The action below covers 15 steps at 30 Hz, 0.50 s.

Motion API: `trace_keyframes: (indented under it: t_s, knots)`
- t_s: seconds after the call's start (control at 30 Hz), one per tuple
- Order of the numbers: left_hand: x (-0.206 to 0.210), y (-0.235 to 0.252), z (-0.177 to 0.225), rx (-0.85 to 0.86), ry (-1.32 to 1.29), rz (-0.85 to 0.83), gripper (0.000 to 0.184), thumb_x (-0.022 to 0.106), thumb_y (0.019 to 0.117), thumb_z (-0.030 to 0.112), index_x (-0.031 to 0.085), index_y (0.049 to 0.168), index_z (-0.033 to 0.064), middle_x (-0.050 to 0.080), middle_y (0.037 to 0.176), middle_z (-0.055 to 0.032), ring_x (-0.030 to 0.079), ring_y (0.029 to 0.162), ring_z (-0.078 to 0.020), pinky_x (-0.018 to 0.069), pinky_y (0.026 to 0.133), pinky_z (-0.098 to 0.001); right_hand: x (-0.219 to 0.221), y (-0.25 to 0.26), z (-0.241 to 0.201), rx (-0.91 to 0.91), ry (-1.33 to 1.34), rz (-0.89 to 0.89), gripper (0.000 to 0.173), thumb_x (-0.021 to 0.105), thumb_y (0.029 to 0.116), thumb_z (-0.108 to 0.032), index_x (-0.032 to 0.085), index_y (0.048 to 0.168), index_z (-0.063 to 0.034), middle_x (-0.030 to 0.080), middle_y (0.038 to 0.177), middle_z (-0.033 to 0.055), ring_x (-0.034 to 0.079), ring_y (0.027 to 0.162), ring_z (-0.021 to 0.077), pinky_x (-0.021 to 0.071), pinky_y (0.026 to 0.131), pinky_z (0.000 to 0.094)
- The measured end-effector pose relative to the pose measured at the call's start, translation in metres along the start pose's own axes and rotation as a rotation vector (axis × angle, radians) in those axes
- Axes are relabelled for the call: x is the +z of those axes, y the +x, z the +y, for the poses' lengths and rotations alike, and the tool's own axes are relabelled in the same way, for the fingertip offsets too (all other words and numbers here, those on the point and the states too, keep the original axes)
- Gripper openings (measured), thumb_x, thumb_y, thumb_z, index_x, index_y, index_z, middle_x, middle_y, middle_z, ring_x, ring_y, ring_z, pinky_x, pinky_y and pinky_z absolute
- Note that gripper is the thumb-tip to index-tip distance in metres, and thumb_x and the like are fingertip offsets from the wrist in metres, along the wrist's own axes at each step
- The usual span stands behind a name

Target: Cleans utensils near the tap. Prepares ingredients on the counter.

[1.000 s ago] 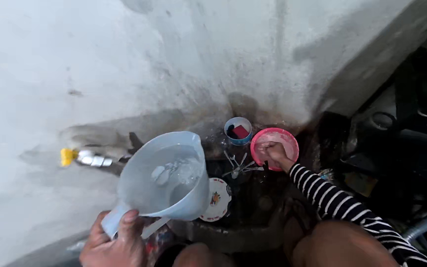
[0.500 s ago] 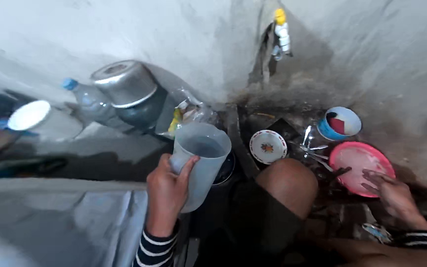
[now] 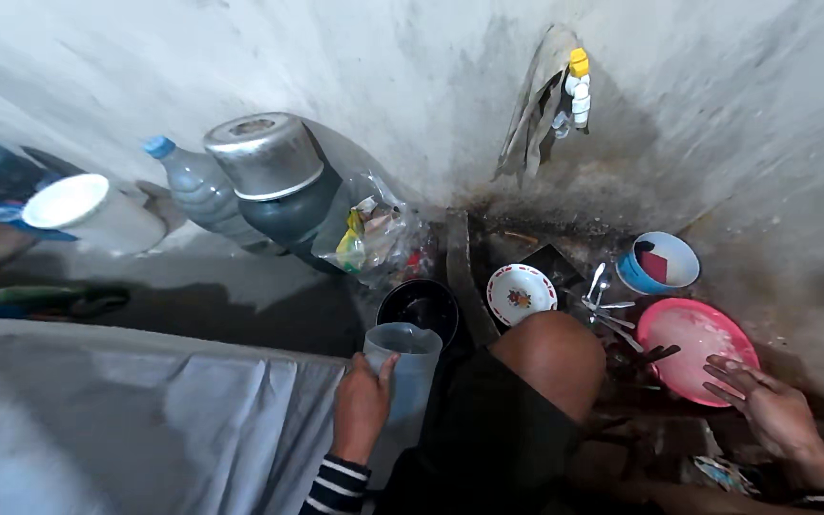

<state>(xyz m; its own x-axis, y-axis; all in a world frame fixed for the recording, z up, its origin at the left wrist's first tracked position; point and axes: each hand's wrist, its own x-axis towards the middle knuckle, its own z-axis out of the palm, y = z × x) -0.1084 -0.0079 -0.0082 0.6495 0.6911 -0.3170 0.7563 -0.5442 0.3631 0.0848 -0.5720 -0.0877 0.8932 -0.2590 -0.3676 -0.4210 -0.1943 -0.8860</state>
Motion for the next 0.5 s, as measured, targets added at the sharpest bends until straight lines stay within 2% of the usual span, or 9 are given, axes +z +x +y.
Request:
trace_keyframes:
  t_s: [0.2,0.5]
  knots:
    - [0.023,0.014,0.003,-0.003,0.093,-0.075,0.070,0.057,0.0995,0.058,0.057,0.131,-0.0044,0.071,0.104,-0.0248,0.070,0.103,-0.0420,0.0547,0.092,-0.0581,-0.017,-0.010,0.014,0.042,-0.023,0.025,0.036,0.051,0.1079,-0.024,0.060,0.131,0.0010,0.067,0.130,0.0145,0.071,0.110,0.0216,0.0613,0.090,0.0407]
    - [0.030,0.040,0.013,-0.019,0.235,-0.126,0.070,0.052,0.0999,0.062,0.059,0.128,-0.0017,0.071,0.107,-0.0227,0.070,0.105,-0.0399,0.0561,0.090,-0.0567,-0.017,-0.011,0.018,0.062,-0.035,0.062,0.033,0.054,0.1070,-0.026,0.064,0.128,-0.0018,0.071,0.124,0.0114,0.073,0.105,0.0205,0.0631,0.086,0.0387]
